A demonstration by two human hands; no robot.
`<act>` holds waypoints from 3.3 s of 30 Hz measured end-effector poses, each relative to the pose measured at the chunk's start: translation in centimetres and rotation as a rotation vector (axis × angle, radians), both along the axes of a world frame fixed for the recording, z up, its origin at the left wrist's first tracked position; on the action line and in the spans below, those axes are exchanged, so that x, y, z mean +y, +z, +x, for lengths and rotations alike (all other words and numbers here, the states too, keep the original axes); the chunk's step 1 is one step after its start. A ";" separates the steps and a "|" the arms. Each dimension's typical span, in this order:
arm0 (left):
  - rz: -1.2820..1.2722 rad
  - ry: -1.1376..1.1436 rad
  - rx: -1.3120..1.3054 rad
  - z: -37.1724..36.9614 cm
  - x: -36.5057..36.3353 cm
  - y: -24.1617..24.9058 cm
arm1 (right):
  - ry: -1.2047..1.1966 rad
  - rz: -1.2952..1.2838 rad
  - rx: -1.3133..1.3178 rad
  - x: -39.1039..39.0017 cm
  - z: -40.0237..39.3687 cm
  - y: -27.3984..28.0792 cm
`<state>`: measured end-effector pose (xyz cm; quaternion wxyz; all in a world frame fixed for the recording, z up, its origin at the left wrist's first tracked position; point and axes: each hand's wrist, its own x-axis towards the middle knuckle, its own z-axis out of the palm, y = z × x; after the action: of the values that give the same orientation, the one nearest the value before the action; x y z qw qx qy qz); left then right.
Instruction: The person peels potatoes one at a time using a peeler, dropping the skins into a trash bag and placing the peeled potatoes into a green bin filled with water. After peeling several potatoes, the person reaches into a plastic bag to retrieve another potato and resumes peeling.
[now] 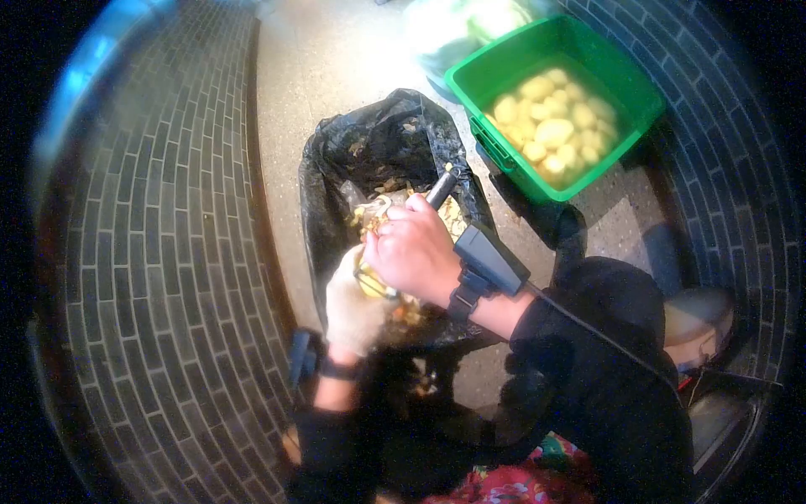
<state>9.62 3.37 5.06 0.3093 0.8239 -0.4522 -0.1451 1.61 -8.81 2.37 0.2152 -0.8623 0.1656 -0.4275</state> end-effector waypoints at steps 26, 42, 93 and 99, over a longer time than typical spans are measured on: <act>-0.027 -0.068 0.488 1.3 0.4 0.1 | 0.134 -0.071 0.043 -1.1 -0.7 0.5; 0.000 -0.101 0.605 1.4 0.6 -1.3 | 0.131 -0.111 0.038 -1.4 -0.7 -0.2; -0.534 0.231 1.622 3.3 1.0 -1.0 | 0.102 0.193 0.354 -4.6 -4.8 2.9; -0.288 0.229 1.025 -1.1 -3.1 -0.1 | 0.026 0.051 0.189 -2.7 -4.8 2.7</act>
<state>8.48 0.25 4.97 0.6136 0.6409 -0.1660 -0.4303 -3.22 -11.51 5.02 0.2259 -0.8952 0.1849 -0.3368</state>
